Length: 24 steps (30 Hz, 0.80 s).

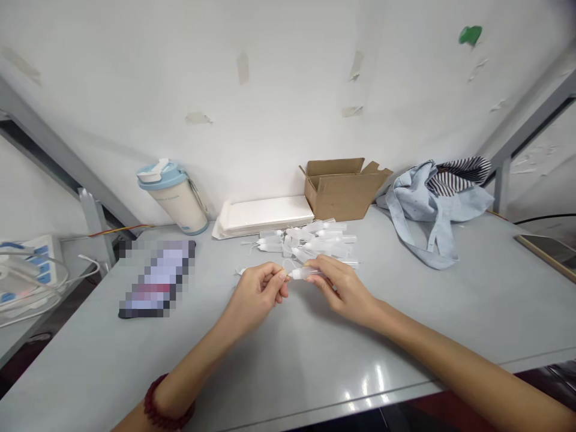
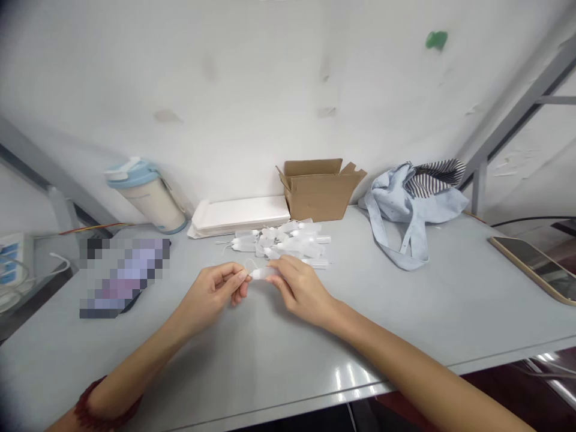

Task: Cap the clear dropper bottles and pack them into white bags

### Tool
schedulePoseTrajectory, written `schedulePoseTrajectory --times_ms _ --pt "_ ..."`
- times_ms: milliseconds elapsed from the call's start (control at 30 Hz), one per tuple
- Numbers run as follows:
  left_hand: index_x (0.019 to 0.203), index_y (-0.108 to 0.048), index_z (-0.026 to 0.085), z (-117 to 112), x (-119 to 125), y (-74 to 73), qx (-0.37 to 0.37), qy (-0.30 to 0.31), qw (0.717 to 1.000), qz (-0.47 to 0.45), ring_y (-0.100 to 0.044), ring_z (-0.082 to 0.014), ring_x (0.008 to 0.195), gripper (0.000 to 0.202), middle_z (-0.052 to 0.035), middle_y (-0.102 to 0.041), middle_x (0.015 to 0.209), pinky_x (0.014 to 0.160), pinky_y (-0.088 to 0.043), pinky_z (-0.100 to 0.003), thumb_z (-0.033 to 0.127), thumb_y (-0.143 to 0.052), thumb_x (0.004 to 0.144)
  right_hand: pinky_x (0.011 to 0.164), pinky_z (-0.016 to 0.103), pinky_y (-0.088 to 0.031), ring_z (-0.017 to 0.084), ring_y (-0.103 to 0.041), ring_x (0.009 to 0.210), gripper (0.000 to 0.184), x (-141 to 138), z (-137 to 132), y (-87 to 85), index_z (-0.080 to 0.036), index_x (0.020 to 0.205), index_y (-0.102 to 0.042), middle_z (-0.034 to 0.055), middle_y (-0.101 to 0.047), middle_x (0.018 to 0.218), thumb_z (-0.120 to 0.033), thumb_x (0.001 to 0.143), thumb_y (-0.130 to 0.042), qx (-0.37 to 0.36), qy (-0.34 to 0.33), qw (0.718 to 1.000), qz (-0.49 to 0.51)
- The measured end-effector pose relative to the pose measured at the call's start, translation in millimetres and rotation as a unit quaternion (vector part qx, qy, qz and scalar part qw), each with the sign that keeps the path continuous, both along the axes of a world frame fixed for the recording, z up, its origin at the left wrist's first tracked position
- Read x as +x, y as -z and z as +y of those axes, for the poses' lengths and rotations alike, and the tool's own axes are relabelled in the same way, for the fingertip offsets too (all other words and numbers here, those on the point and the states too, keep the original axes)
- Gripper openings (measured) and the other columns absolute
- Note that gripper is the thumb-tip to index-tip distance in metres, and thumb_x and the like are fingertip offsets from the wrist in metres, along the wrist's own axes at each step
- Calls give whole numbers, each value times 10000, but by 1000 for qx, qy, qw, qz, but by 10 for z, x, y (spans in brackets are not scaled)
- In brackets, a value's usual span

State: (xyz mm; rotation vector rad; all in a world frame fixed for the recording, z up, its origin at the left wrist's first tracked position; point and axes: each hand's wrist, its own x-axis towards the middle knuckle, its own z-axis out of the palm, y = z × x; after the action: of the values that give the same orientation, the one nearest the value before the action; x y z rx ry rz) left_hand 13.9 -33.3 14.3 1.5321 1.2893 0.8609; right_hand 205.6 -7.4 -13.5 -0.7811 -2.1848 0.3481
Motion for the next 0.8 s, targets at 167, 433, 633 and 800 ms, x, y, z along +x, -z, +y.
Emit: schedulePoseTrajectory --times_ms 167,433,633,800 --pt "745 -600 139 -3 -7 -64 -41 5 995 -93 -508 -109 516 267 6 -573 587 520 -423 -238 363 -495 846 600 264 -409 148 -504 655 201 4 0 -88 -159 992 -572 36 -563 741 -251 947 -399 -44 -2 999 19" --pt "748 -628 146 40 -95 -122 12 -10 997 -72 -519 -105 534 273 2 -595 615 528 -426 -227 372 -514 850 614 263 -402 139 -506 652 252 -7 -45 -136 -165 937 -606 23 -563 735 -299 949 -393 -123 5 992 38" --pt "673 -598 160 35 -110 -135 9 11 1000 -11 -520 -116 540 287 -4 -603 623 532 -428 -235 387 -521 831 605 273 -402 145 -499 635 262 -32 -53 -111 -181 946 -600 19 -557 710 -316 956 -376 -112 13 993 22" --pt "653 -598 174 25 -127 -155 25 3 998 61 -558 -137 581 289 -9 -623 641 569 -444 -248 383 -505 829 585 265 -403 142 -493 621 257 -56 -54 -99 -181 951 -602 16 -552 694 -319 954 -385 -111 6 994 0"
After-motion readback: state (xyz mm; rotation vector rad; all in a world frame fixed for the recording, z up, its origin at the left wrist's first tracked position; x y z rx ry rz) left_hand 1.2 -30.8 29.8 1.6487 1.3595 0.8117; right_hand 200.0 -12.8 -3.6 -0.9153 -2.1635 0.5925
